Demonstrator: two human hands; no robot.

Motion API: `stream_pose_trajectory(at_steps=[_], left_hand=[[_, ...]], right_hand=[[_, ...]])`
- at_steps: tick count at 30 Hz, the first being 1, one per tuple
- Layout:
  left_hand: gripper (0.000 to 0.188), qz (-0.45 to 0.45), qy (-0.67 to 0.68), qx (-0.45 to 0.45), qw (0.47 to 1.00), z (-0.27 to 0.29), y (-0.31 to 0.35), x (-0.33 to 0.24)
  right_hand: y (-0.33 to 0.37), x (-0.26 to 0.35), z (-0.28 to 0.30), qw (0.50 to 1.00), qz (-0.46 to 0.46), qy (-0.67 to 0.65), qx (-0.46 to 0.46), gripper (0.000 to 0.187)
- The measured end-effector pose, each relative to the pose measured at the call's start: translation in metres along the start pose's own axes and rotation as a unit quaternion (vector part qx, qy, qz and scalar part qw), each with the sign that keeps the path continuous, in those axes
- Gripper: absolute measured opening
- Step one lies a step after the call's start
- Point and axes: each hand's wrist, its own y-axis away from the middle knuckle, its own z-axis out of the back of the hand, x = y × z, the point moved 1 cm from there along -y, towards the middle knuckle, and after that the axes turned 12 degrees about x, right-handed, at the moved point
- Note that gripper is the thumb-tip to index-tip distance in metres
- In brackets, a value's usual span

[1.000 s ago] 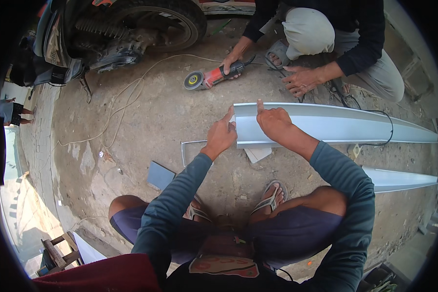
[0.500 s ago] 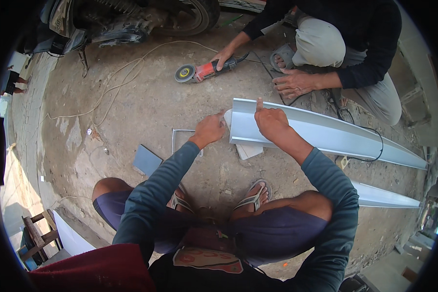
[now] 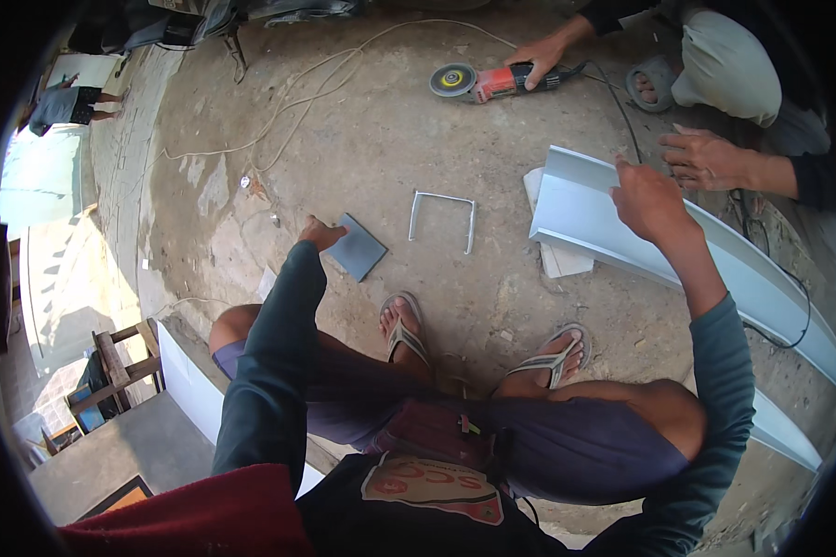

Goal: The person aligns an end cap against the end of a gutter channel, retrieves a bottle of adhesive from a nearby table, and helps glue and press the end cap onto the gutter by hand.

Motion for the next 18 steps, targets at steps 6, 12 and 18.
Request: stream_pose_trajectory(at_steps=[6, 12, 18], left_hand=[[0.138, 0.068, 0.192, 0.000, 0.979, -0.081, -0.020, 0.025], [0.125, 0.141, 0.229, -0.068, 0.961, -0.080, 0.024, -0.018], [0.097, -0.228, 0.580, 0.072, 0.779, 0.004, 0.097, -0.087]], right_hand=[[-0.010, 0.013, -0.008, 1.000, 0.010, -0.016, 0.020, 0.053], [-0.002, 0.017, -0.010, 0.999, 0.009, -0.008, 0.037, 0.056], [0.012, 0.014, 0.009, 0.999, 0.009, -0.040, 0.012, 0.057]])
